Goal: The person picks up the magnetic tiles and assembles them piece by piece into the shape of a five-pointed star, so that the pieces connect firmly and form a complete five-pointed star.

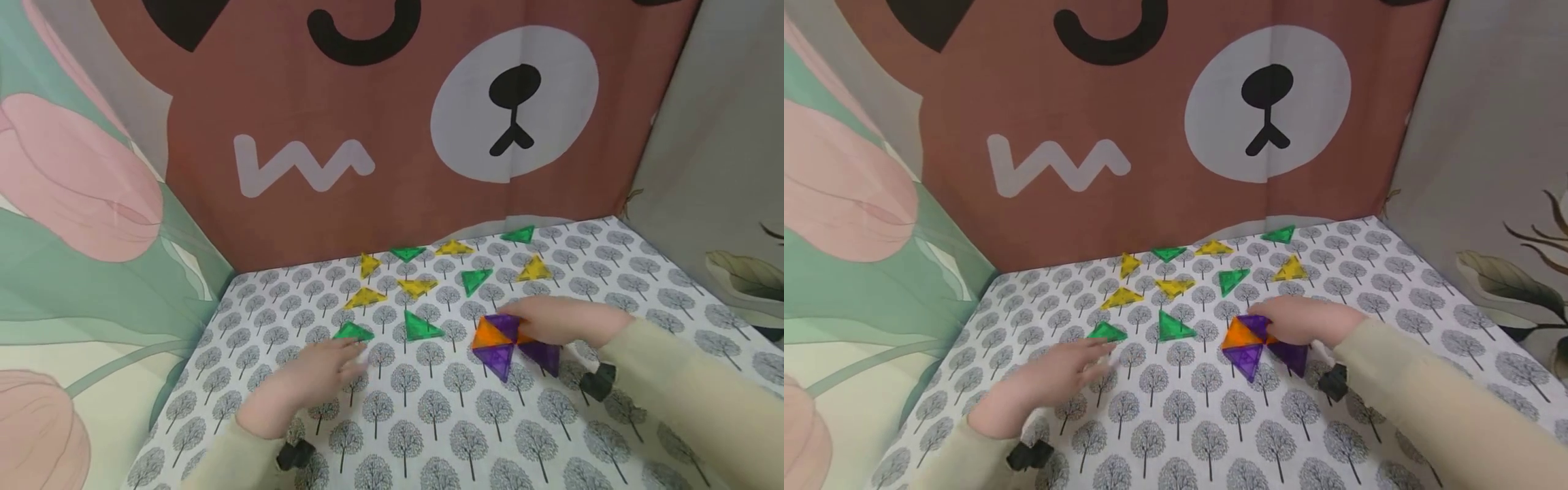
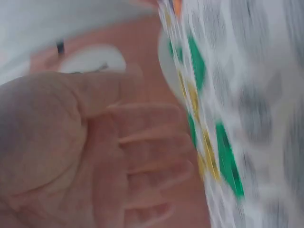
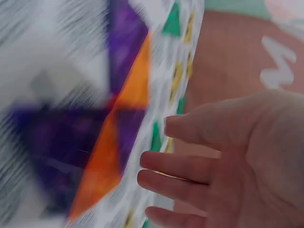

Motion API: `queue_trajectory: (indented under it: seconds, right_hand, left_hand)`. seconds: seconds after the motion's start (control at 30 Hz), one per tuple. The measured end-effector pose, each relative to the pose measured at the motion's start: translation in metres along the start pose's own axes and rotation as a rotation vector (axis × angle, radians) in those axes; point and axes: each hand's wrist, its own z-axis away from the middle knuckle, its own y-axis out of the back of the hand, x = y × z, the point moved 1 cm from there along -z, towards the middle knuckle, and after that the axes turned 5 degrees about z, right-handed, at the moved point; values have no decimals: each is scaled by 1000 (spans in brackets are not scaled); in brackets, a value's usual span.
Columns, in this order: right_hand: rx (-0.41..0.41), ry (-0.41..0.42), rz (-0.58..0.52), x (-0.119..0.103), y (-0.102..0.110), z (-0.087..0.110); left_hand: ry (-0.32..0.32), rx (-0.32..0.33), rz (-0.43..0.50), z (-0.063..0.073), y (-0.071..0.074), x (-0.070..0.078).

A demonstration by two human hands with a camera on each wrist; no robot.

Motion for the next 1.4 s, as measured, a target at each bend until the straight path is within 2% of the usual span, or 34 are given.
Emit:
queue_trajectory:
  seconds: [0.07,0.13,0.23,0.33,0.47,0.7,0.9,1.13,1.4]
  right_hand:
    - [10,27,-1,-19,5,-13]
    - [9,32,-1,-40,4,-27]
    - [-13,9,-25,-67,-8,-50]
    - [-21,-21,-38,-89,-24,-69]
    - [8,-64,-41,-104,-38,-84]
    - [39,-86,53,-115,-45,-89]
    - [65,-108,135,-120,-49,-89]
    - [86,-64,156,-117,-54,-87]
    - [89,85,141,-123,-51,-80]
  left_hand:
    - [20,52,27,-9,5,-22]
    - [29,68,42,-20,6,-41]
    - [54,38,42,-32,1,-59]
    - [106,-5,46,-37,-3,-68]
    - [126,-10,16,-39,-6,-67]
    - [65,18,-155,-41,-11,-58]
    - [45,33,-174,-38,-15,-53]
    - [44,7,-192,-37,-19,-50]
    - [26,46,-291,-36,-22,-42]
